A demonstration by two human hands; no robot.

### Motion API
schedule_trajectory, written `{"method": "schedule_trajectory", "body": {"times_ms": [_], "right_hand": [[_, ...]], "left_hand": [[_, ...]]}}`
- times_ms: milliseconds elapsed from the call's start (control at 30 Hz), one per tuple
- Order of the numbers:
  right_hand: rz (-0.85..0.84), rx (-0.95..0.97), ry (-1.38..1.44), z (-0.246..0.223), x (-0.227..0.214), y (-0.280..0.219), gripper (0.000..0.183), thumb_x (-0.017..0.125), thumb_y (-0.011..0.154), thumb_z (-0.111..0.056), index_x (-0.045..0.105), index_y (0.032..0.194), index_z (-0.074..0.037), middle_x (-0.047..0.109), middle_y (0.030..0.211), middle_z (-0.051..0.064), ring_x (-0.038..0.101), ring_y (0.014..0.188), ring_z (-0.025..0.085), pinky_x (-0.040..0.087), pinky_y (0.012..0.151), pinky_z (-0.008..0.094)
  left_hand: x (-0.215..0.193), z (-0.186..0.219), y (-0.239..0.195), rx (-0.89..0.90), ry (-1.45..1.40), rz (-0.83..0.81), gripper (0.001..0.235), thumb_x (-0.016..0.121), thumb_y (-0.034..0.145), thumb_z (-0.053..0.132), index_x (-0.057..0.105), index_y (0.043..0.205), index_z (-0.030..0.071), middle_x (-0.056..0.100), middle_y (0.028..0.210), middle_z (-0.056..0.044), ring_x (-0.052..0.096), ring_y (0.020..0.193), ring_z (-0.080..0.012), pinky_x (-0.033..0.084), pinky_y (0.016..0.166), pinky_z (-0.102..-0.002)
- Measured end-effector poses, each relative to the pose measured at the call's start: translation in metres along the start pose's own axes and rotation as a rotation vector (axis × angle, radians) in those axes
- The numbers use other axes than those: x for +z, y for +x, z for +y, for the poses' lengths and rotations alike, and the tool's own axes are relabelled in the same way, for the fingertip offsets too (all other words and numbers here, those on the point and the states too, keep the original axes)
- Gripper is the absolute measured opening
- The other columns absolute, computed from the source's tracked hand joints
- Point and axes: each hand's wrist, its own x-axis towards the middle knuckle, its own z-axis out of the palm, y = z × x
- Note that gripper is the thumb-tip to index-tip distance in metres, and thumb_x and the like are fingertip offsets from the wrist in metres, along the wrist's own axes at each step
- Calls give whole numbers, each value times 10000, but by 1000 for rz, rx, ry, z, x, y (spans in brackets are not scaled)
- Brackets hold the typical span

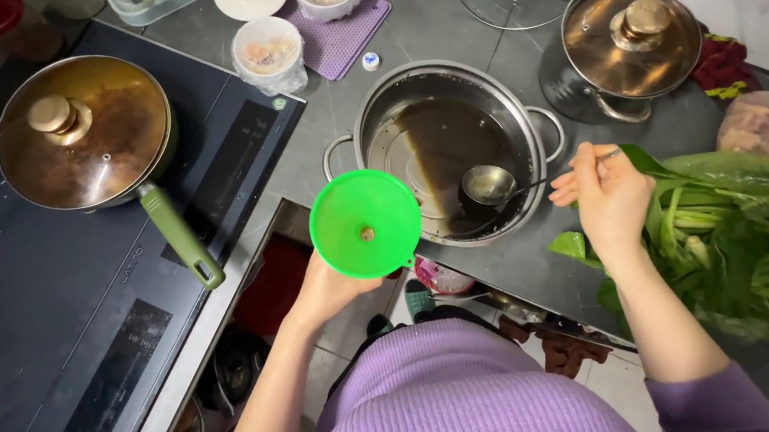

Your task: Bottling liquid from a pot into a small glass bottle using a ladle and a funnel, then placing it in the refrigerator.

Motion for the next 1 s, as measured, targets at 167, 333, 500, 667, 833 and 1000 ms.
{"method": "schedule_trajectory", "body": {"times_ms": [167,333,500,667,833,1000], "right_hand": [[14,75,15,19,0,2,297,480,1185,-51,569,921,50,681,739,256,685,562,255,563,519,300],[36,118,14,32,1,2,295,484,1183,-73,574,918,22,687,740,243,688,561,238,565,513,282],[45,139,19,39,0,-3,318,461,1199,-102,567,925,19,684,751,257,686,568,246,569,521,287],[71,99,39,43,0,-9,305,471,1203,-88,576,942,28,685,760,265,680,563,254,569,522,298],[105,55,34,41,-4,-19,303,456,1225,-99,574,981,36,680,766,252,671,583,246,567,542,298],[163,83,38,12,-11,-21,284,411,1236,-172,578,1072,-10,595,648,101,681,652,196,517,594,264]], "left_hand": [[1,0,0,12,15,-15,735,889,657,184,551,1295,48,629,1208,-93,555,1117,-231,458,1008,-413],[1,0,1,22,29,-23,766,889,652,180,534,1316,43,610,1241,-107,538,1152,-249,441,1030,-424],[0,0,-1,35,45,-27,807,891,646,175,511,1344,35,584,1286,-126,515,1198,-273,418,1060,-438],[1,0,1,43,59,-29,838,891,641,172,494,1365,29,564,1319,-140,499,1232,-292,401,1083,-448],[1,0,0,50,72,-25,869,892,637,168,476,1386,23,544,1352,-154,482,1267,-310,384,1106,-458],[1,-1,0,59,85,-17,910,893,630,164,453,1413,16,518,1397,-172,459,1313,-334,361,1136,-472]]}}
